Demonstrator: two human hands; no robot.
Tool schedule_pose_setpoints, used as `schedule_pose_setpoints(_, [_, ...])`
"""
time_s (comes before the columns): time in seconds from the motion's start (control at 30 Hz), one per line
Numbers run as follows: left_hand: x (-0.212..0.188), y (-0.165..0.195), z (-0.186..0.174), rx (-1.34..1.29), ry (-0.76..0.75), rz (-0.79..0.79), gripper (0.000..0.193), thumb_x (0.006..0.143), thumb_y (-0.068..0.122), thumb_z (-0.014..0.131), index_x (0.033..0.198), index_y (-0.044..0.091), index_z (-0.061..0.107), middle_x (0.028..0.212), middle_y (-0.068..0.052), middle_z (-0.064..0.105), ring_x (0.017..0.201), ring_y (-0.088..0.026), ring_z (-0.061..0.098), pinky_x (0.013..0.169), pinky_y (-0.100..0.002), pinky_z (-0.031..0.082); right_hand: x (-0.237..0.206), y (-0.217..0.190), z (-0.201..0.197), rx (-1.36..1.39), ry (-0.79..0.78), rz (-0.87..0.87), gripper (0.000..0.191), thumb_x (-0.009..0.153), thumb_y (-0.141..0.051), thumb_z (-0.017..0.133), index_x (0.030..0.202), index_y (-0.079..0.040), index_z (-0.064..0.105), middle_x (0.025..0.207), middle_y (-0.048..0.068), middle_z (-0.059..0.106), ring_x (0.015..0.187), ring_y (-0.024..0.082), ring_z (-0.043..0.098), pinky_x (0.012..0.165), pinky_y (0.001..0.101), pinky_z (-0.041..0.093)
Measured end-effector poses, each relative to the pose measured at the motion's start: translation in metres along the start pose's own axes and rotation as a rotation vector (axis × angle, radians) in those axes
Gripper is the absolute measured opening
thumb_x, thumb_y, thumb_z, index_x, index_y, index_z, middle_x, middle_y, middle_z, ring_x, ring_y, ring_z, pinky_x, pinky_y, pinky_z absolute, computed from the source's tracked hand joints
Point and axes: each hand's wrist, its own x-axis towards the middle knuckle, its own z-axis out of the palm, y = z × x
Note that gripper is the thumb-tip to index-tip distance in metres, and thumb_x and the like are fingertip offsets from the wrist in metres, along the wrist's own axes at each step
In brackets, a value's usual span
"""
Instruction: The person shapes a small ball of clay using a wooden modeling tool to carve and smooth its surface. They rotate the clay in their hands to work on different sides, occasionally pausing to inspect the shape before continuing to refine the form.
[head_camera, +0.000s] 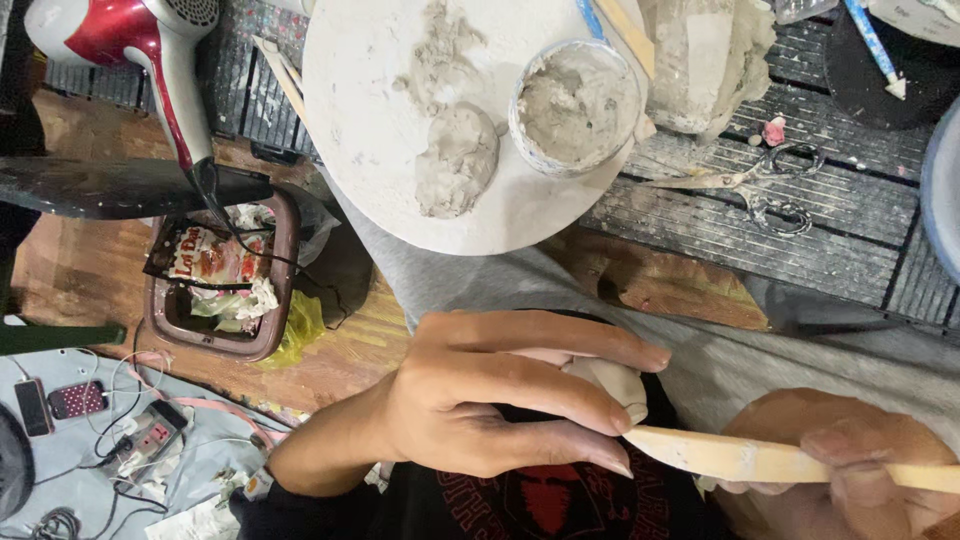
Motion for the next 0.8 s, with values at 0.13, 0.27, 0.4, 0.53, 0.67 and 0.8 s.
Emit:
schedule_pose_setpoints(0.13, [0.0, -0.001, 0.002, -0.015, 0.024, 0.008, 0.021, 0.091, 0.01, 0.087, 0.109, 0.008, 0.076, 0.133, -0.02, 0.072, 0.108, -0.026, 0.082, 0.091, -0.031, 0.071, -0.003, 0.004, 0.009, 0.141, 0.031, -0.027, 0.022, 0.11, -0.017, 0.049, 0.119, -0.001, 0.061, 0.083, 0.023, 0.071, 0.072, 0.031, 0.075, 0.066, 0.0473, 0.063])
schedule_pose_setpoints(0.27, [0.001, -0.001, 0.0, -0.024, 0.009, 0.017, 0.02, 0.093, 0.01, 0.086, 0.109, 0.008, 0.075, 0.133, -0.021, 0.071, 0.106, -0.025, 0.082, 0.089, -0.031, 0.07, -0.002, 0.002, 0.015, 0.153, 0.1, 0.004, 0.021, 0.112, -0.015, 0.048, 0.119, 0.001, 0.06, 0.08, 0.022, 0.067, 0.071, 0.031, 0.07, 0.065, 0.0496, 0.063])
schedule_pose_setpoints(0.4, [0.001, -0.001, -0.001, -0.009, 0.015, 0.027, 0.025, 0.092, 0.009, 0.087, 0.113, 0.008, 0.074, 0.133, -0.021, 0.071, 0.106, -0.025, 0.082, 0.09, -0.031, 0.07, -0.008, -0.003, -0.006, -0.02, 0.01, 0.099, 0.024, 0.11, -0.021, 0.045, 0.119, -0.003, 0.058, 0.083, 0.023, 0.066, 0.073, 0.031, 0.073, 0.067, 0.0498, 0.062])
schedule_pose_setpoints(0.53, [0.001, -0.001, -0.001, -0.065, 0.005, 0.01, 0.026, 0.095, 0.009, 0.087, 0.117, 0.008, 0.073, 0.136, -0.021, 0.07, 0.106, -0.023, 0.082, 0.09, -0.03, 0.071, -0.013, 0.01, -0.012, -0.063, 0.062, 0.063, 0.025, 0.109, -0.024, 0.046, 0.118, -0.004, 0.059, 0.083, 0.024, 0.07, 0.069, 0.029, 0.07, 0.062, 0.0442, 0.057])
schedule_pose_setpoints(0.67, [0.002, -0.001, -0.004, 0.001, -0.024, 0.047, 0.025, 0.092, 0.008, 0.087, 0.114, 0.006, 0.075, 0.134, -0.022, 0.07, 0.106, -0.025, 0.082, 0.089, -0.032, 0.07, -0.01, 0.008, 0.001, 0.016, 0.089, 0.024, 0.025, 0.109, -0.021, 0.047, 0.12, -0.002, 0.059, 0.084, 0.026, 0.07, 0.069, 0.031, 0.073, 0.06, 0.0467, 0.06])
schedule_pose_setpoints(0.8, [0.001, -0.001, -0.002, -0.003, -0.011, 0.043, 0.023, 0.092, 0.009, 0.086, 0.112, 0.006, 0.076, 0.134, -0.022, 0.071, 0.104, -0.026, 0.082, 0.088, -0.031, 0.07, 0.002, 0.006, 0.02, 0.17, 0.067, -0.087, 0.023, 0.109, -0.015, 0.048, 0.121, -0.001, 0.062, 0.085, 0.024, 0.071, 0.072, 0.03, 0.074, 0.062, 0.044, 0.062])
